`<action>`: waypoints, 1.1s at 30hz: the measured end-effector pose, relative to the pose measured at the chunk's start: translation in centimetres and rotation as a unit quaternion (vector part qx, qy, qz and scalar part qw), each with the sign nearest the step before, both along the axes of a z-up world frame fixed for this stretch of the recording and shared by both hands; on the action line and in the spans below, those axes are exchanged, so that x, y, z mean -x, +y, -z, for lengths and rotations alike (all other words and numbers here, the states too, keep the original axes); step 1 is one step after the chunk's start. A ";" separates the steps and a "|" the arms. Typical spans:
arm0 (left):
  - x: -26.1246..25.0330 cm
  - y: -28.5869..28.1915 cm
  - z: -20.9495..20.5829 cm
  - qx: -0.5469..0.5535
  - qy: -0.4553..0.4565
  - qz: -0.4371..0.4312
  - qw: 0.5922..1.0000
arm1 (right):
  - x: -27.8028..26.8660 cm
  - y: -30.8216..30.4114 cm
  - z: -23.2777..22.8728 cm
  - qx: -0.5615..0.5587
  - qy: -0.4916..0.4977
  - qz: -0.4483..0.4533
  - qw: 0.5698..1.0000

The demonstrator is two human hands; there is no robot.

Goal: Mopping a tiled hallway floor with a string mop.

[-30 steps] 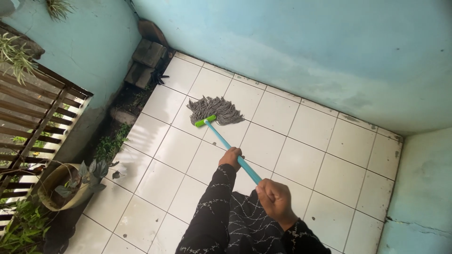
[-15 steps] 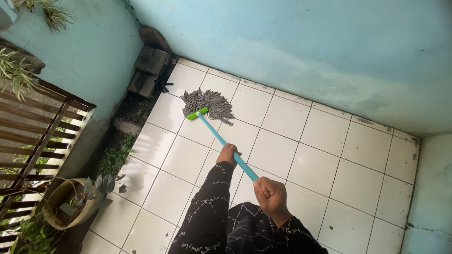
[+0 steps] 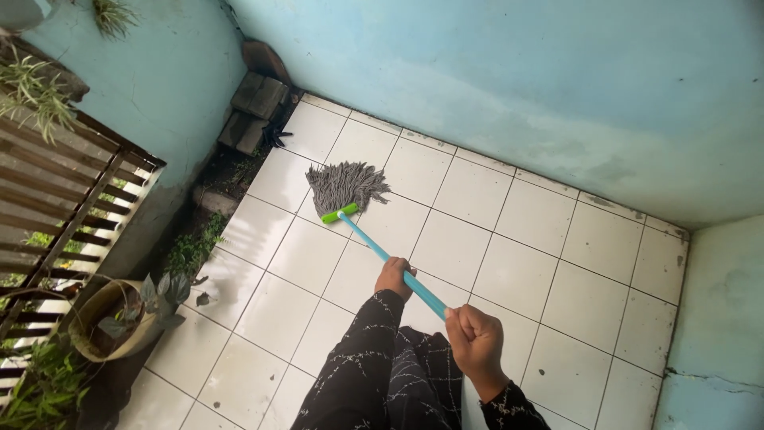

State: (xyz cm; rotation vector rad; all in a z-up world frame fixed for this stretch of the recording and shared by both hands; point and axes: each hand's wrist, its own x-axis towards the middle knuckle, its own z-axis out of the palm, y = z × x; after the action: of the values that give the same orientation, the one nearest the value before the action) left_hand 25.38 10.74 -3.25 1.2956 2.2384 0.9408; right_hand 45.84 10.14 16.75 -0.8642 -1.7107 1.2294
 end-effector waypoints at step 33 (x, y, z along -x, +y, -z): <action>-22.6 -13.7 -7.5 -0.070 -0.015 -0.075 0.995 | -18.5 -8.6 -8.4 0.019 0.088 -0.107 0.990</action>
State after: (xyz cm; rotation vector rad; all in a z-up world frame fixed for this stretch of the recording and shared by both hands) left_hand 47.97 -2.95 4.22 1.1745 2.3068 1.1826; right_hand 64.36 1.54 25.12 -0.5867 -1.6731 1.4404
